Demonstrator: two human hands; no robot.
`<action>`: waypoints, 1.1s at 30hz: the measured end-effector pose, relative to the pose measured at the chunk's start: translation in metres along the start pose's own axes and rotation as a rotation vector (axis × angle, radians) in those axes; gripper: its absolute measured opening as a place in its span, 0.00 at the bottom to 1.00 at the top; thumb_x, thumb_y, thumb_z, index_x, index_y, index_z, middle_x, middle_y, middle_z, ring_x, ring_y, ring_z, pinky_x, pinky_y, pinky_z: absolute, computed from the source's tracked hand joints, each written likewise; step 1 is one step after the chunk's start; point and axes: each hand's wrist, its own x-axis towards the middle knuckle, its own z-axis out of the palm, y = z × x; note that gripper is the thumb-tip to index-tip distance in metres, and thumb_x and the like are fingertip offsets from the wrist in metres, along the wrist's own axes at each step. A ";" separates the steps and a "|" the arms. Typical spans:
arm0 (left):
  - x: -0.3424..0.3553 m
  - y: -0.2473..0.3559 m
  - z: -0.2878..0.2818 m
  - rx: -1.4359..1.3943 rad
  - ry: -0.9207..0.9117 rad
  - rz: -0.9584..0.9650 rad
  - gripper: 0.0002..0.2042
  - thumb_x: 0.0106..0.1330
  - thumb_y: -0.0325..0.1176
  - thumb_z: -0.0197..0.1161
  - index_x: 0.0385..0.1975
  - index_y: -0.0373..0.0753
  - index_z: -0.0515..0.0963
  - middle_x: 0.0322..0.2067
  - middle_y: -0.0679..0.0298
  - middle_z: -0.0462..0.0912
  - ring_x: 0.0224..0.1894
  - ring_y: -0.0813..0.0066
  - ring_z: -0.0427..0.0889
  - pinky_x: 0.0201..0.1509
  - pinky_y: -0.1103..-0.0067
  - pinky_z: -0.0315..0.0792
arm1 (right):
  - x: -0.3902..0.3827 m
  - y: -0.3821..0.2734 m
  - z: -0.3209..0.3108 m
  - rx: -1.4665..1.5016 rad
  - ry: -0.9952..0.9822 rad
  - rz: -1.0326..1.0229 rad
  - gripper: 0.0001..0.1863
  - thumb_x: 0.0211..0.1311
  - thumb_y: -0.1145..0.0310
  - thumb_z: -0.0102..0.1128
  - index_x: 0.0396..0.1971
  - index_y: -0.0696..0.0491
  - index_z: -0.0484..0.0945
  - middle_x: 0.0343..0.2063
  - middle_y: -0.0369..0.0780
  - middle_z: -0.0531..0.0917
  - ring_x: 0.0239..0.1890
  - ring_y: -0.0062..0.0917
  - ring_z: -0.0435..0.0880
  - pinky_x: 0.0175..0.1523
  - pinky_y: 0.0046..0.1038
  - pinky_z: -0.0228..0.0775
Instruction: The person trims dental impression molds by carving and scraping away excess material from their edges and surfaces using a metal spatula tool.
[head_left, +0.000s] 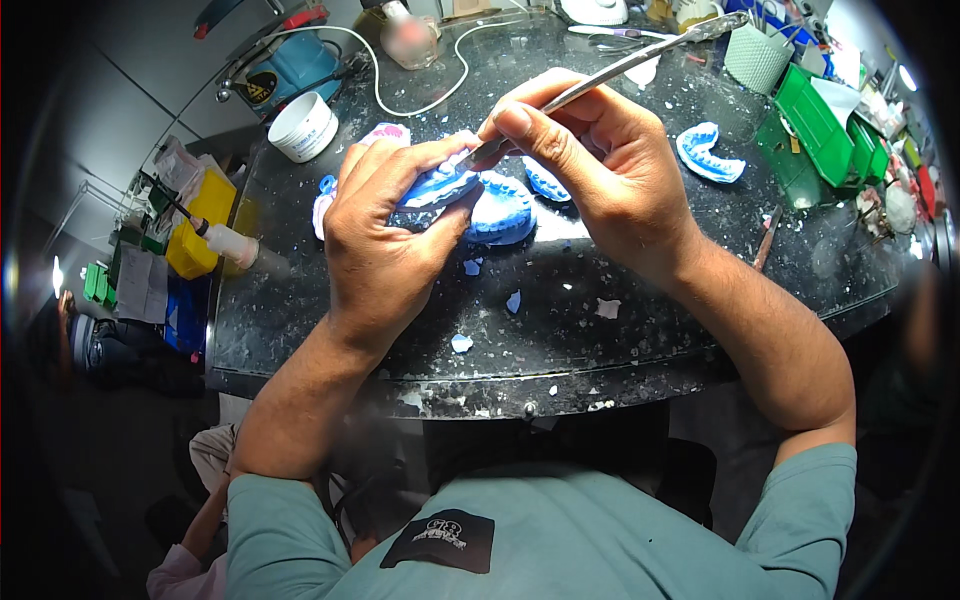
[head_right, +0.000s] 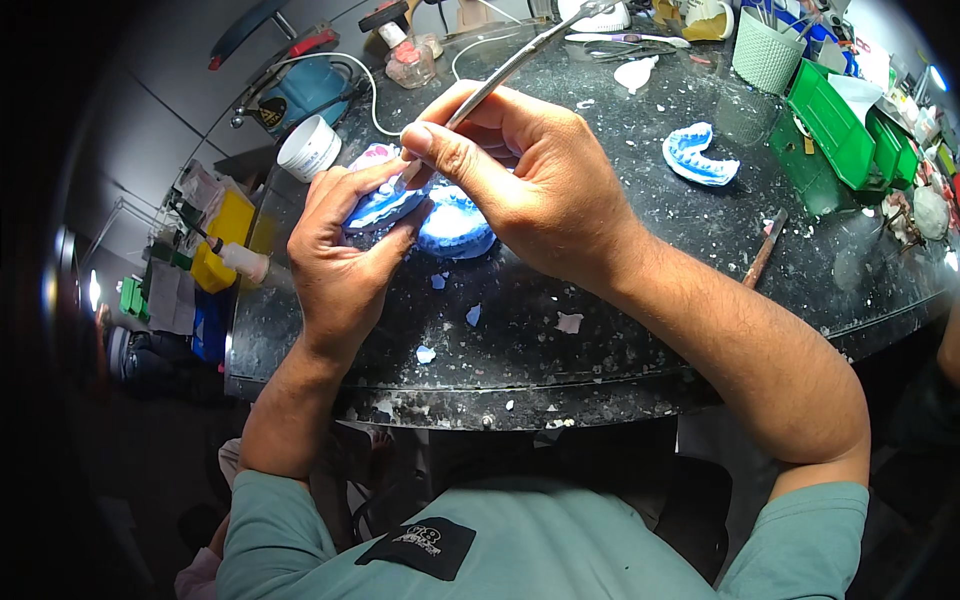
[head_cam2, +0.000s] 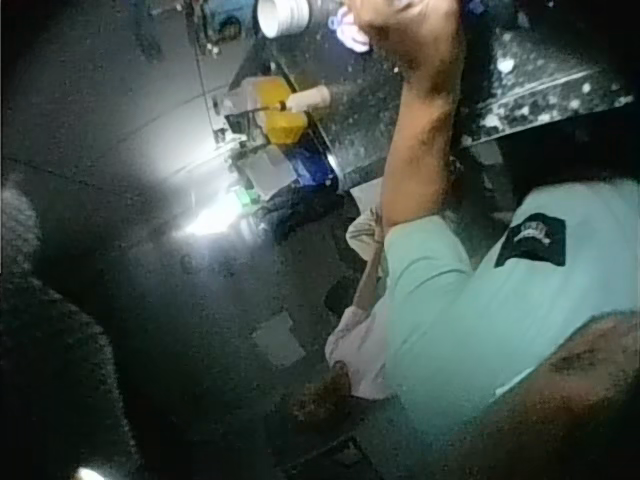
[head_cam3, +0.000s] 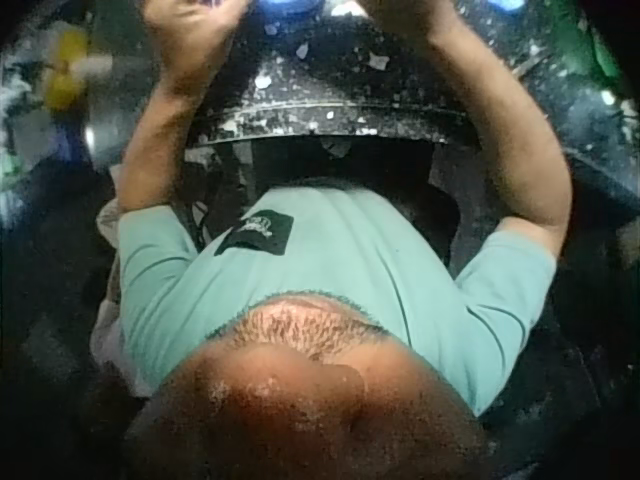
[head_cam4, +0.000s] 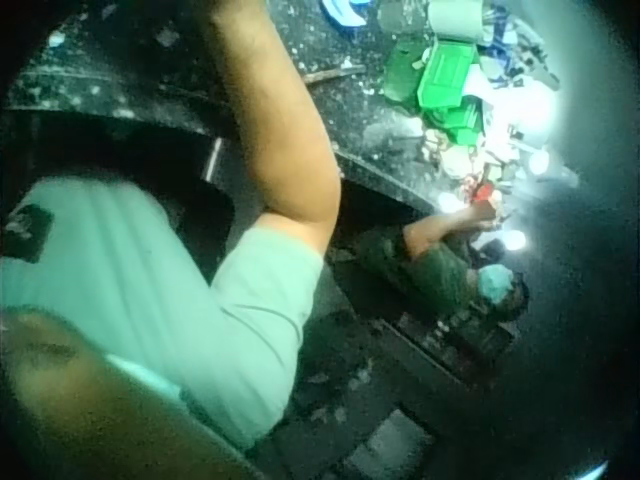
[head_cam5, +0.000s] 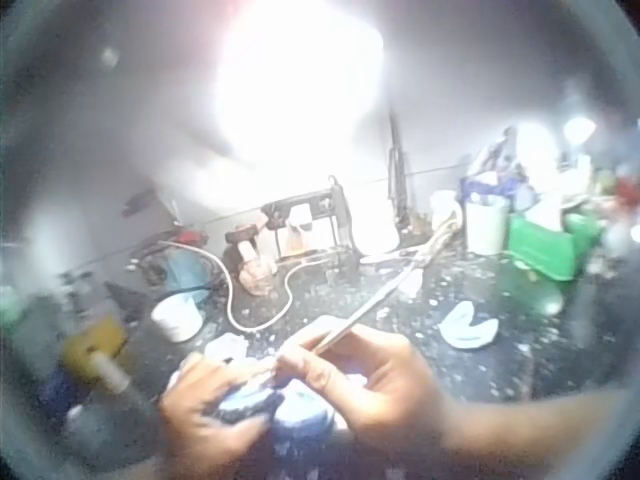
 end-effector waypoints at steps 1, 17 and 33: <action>0.000 0.000 0.000 0.019 0.004 0.010 0.18 0.46 0.21 0.73 0.41 0.38 0.83 0.38 0.63 0.85 0.43 0.65 0.79 0.52 0.73 0.70 | 0.000 0.000 0.000 -0.004 0.000 0.000 0.07 0.70 0.73 0.55 0.40 0.61 0.79 0.33 0.40 0.84 0.39 0.19 0.84 0.49 0.21 0.76; 0.000 -0.001 0.000 0.059 -0.026 0.068 0.18 0.50 0.21 0.73 0.44 0.35 0.82 0.38 0.61 0.82 0.44 0.69 0.78 0.52 0.76 0.70 | 0.000 -0.001 -0.002 0.007 -0.012 -0.005 0.08 0.71 0.73 0.55 0.41 0.61 0.78 0.33 0.40 0.84 0.40 0.20 0.84 0.50 0.21 0.76; -0.003 0.000 0.005 -0.107 -0.005 -0.107 0.18 0.47 0.21 0.72 0.41 0.38 0.83 0.38 0.62 0.85 0.43 0.66 0.79 0.53 0.74 0.71 | 0.000 0.005 -0.003 0.020 -0.023 0.027 0.08 0.70 0.72 0.56 0.40 0.62 0.80 0.34 0.40 0.85 0.39 0.19 0.84 0.49 0.21 0.75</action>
